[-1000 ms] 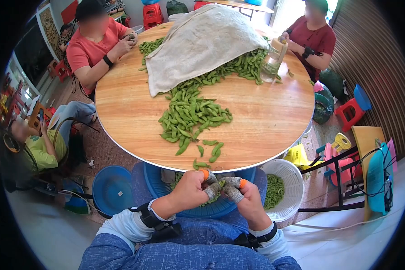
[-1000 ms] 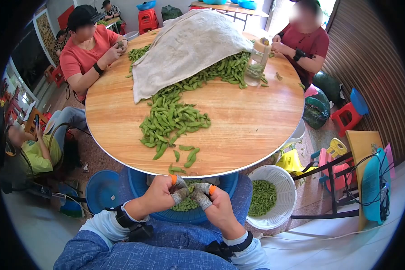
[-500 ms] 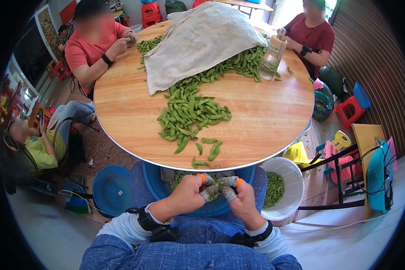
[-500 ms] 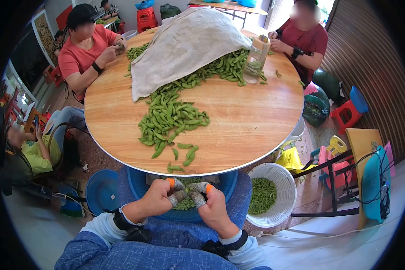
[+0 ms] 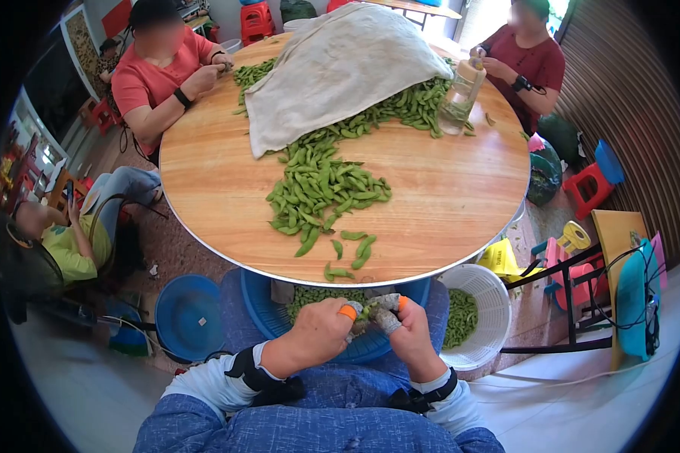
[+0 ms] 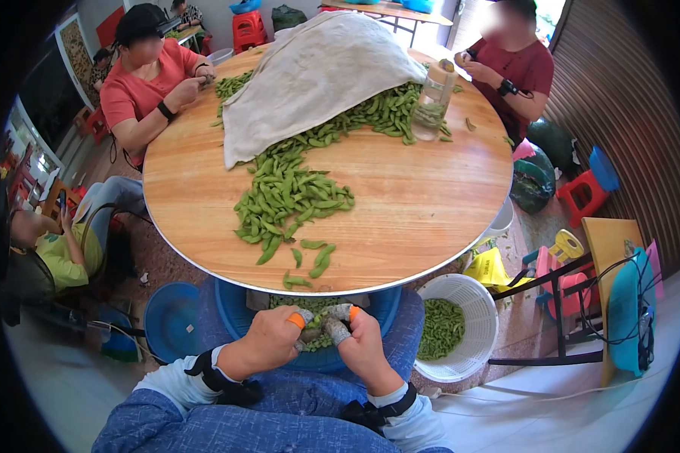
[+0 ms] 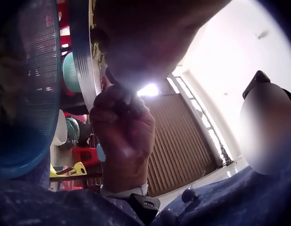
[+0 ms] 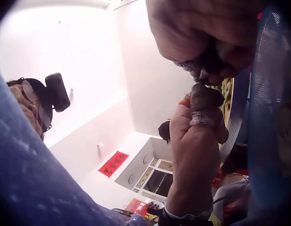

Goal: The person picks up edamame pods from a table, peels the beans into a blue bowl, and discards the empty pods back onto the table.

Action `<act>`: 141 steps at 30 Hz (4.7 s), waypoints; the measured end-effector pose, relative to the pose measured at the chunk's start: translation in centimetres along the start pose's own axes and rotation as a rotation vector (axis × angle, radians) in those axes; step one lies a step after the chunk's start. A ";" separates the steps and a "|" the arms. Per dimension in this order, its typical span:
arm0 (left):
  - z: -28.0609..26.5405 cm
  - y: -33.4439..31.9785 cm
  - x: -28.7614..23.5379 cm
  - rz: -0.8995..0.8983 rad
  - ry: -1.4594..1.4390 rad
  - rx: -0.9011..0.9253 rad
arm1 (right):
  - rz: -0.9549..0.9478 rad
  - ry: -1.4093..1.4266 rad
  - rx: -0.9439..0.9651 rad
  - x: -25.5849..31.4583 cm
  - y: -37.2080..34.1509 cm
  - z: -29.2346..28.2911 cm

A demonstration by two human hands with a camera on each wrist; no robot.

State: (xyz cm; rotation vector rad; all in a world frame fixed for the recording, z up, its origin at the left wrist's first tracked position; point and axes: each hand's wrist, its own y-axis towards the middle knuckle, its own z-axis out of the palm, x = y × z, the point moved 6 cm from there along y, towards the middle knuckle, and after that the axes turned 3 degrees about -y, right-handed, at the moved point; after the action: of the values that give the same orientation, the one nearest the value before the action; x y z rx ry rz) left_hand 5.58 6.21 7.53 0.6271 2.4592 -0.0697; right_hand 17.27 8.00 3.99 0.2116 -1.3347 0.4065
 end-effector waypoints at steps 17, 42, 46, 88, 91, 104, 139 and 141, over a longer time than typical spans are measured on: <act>4.1 -0.8 4.0 -0.371 -1.295 0.061 | 0.056 0.134 0.060 -1.2 0.0 0.0; 6.5 -2.2 8.2 -0.298 -0.776 -0.159 | -0.113 -0.463 -0.021 -3.7 1.1 0.3; 3.9 -2.9 6.2 -0.373 -0.808 -0.079 | -0.120 -0.461 -0.062 -0.4 -0.6 2.1; 10.1 -3.7 8.6 -0.865 -1.897 -0.114 | 0.020 -0.290 0.044 -6.6 1.2 0.7; 10.8 -3.6 8.9 -0.878 -1.897 -0.180 | 0.003 -0.402 0.066 -6.4 1.4 1.3; 7.3 -3.9 9.5 -0.252 -0.190 -0.060 | -0.031 -0.064 -0.824 -6.3 -4.6 -13.6; 0.6 0.6 3.9 -0.473 -1.375 0.231 | 0.174 0.149 0.012 0.6 0.5 0.9; 0.7 0.4 3.8 -0.463 -1.375 0.234 | 0.188 0.143 0.009 0.3 0.4 1.0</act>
State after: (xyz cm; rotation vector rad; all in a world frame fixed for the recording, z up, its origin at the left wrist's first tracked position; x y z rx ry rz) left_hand 3.41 8.08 4.85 -0.0112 1.1867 -0.7136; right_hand 16.27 8.06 4.51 0.0624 -1.2163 0.5756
